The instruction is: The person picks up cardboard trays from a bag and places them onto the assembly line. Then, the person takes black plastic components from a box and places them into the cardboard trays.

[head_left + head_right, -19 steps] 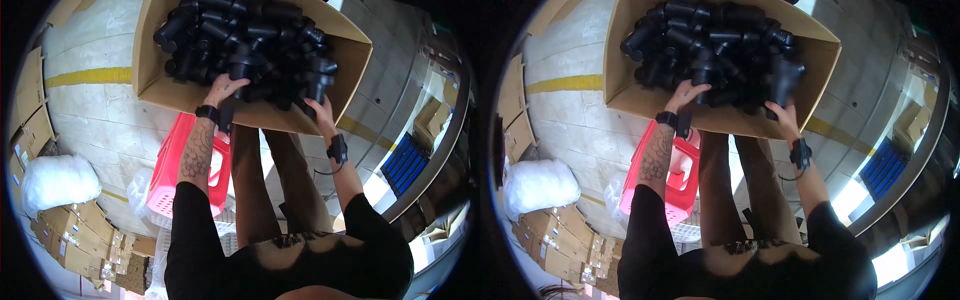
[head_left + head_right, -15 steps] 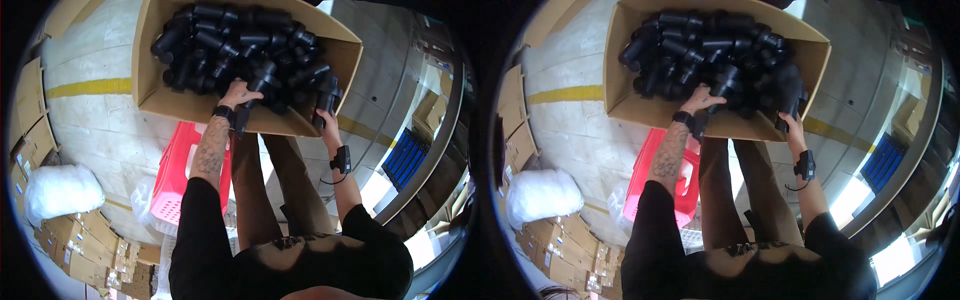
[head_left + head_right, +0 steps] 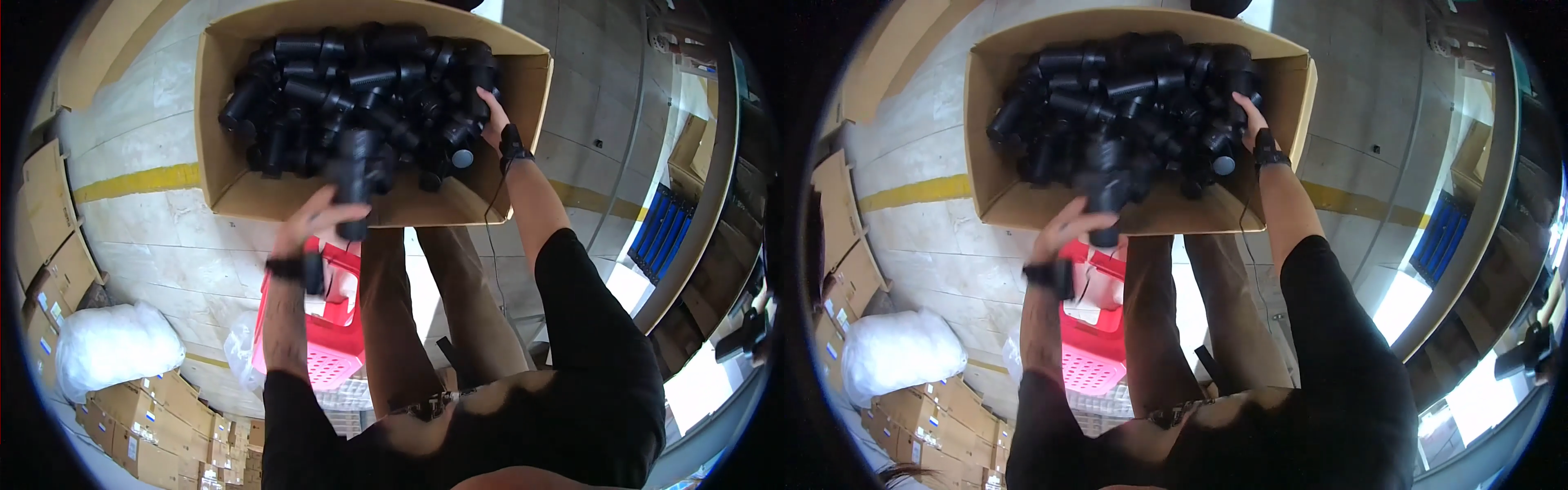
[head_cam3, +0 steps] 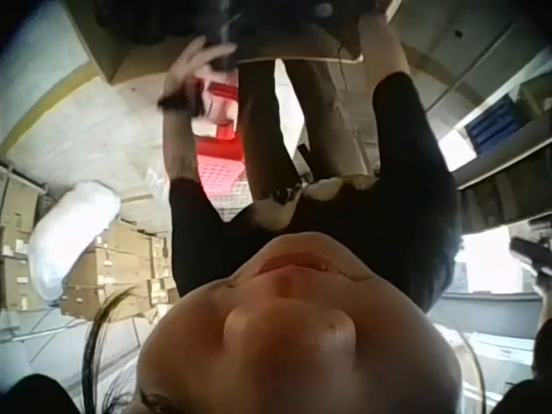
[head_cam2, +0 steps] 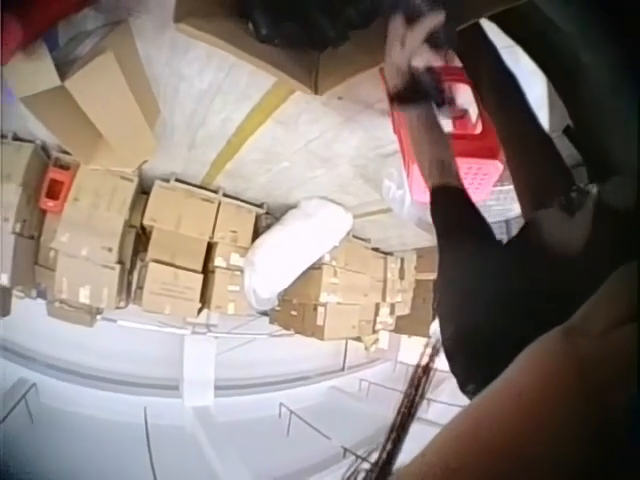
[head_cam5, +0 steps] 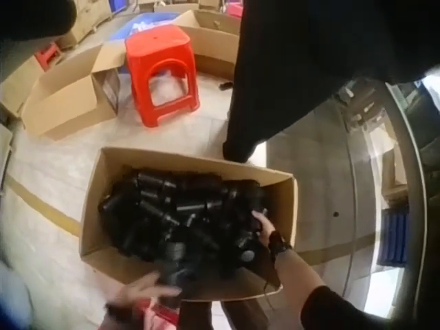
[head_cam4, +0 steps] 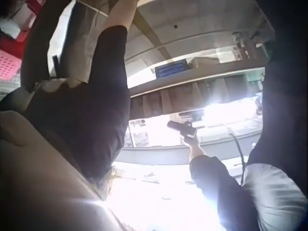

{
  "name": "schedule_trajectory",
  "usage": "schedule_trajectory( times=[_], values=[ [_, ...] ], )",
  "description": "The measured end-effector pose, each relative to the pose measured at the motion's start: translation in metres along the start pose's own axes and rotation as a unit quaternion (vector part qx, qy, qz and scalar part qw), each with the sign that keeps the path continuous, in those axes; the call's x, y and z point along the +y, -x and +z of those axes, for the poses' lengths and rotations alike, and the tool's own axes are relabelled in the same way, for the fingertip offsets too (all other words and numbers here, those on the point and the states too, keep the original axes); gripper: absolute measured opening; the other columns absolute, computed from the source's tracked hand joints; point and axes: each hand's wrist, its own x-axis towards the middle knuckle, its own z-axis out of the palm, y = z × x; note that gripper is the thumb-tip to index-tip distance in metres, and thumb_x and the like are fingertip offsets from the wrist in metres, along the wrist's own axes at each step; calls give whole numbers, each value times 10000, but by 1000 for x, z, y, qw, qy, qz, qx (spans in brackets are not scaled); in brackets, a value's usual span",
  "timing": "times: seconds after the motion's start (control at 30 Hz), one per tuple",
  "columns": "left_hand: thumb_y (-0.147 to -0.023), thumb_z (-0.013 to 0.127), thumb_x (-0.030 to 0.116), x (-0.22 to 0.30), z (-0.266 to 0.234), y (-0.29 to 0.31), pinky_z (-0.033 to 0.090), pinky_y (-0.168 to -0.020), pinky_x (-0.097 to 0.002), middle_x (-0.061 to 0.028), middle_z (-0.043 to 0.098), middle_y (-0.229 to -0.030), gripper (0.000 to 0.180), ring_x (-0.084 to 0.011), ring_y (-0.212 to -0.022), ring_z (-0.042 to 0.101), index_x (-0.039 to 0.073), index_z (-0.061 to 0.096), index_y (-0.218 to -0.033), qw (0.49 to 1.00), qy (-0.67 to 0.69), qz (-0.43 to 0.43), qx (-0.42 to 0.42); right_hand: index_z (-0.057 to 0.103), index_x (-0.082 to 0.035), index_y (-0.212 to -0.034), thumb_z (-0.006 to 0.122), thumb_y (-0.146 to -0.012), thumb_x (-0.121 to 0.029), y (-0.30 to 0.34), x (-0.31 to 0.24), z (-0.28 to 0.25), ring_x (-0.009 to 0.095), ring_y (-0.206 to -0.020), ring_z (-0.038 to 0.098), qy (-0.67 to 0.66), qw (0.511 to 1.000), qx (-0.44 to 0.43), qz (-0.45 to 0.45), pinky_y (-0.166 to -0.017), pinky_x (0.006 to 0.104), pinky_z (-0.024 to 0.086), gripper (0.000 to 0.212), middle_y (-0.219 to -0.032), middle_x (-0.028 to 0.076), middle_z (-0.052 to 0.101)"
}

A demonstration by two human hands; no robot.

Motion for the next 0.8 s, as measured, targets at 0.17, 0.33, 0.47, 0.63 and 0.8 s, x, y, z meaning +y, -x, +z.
schedule_trajectory(
  times=[0.17, 0.33, 0.47, 0.63, 0.8],
  values=[
    [-687, 765, 430, -12, -20, 122, 473, -761, -277, -50, 568, -986, 633, -154, -834, 579, 28, 525, -1113, 994, -47, 43, 90, 505, -79, -1247, 674, -813, -333, 37, -3, -29, 223, -1040, 580, -71, 994, 24, -77, -938, 365, 445, 531, -1121, 84, 619],
    [-682, 734, 529, -42, 28, 244, 448, -803, -270, -29, 525, -971, 677, -137, -888, 552, 53, 492, -1099, 951, 177, 148, 205, 518, -11, -1248, 600, -847, -284, 199, 36, 27, 197, -1061, 562, -103, 981, -82, -142, -955, 326, 427, 492, -1158, 92, 603],
    [-698, 702, 533, -23, 57, 248, 437, -832, -272, -25, 513, -966, 648, -140, -900, 538, 55, 496, -1085, 971, 125, 151, 141, 522, -7, -1246, 648, -800, -280, 405, 38, 65, 179, -1073, 558, -44, 983, -123, -128, -971, 315, 414, 537, -1155, 84, 603],
    [-708, 677, 478, 23, 128, 267, 455, -799, -331, -47, 548, -964, 616, -172, -898, 555, 23, 531, -1097, 984, 77, 153, -52, 521, -2, -1243, 756, -714, -227, 627, 17, 98, 219, -1105, 529, -24, 964, -191, -186, -992, 346, 385, 621, -1197, 94, 569],
    [-705, 680, 480, 53, 266, 283, 458, -796, -328, -49, 550, -963, 618, -171, -892, 556, 24, 532, -1095, 951, -65, 112, -281, 571, 0, -1193, 809, -652, -221, 743, 14, 86, 304, -1283, 345, 302, 812, -213, -452, -1085, 386, 230, 631, -1382, 152, 391]
  ],
)
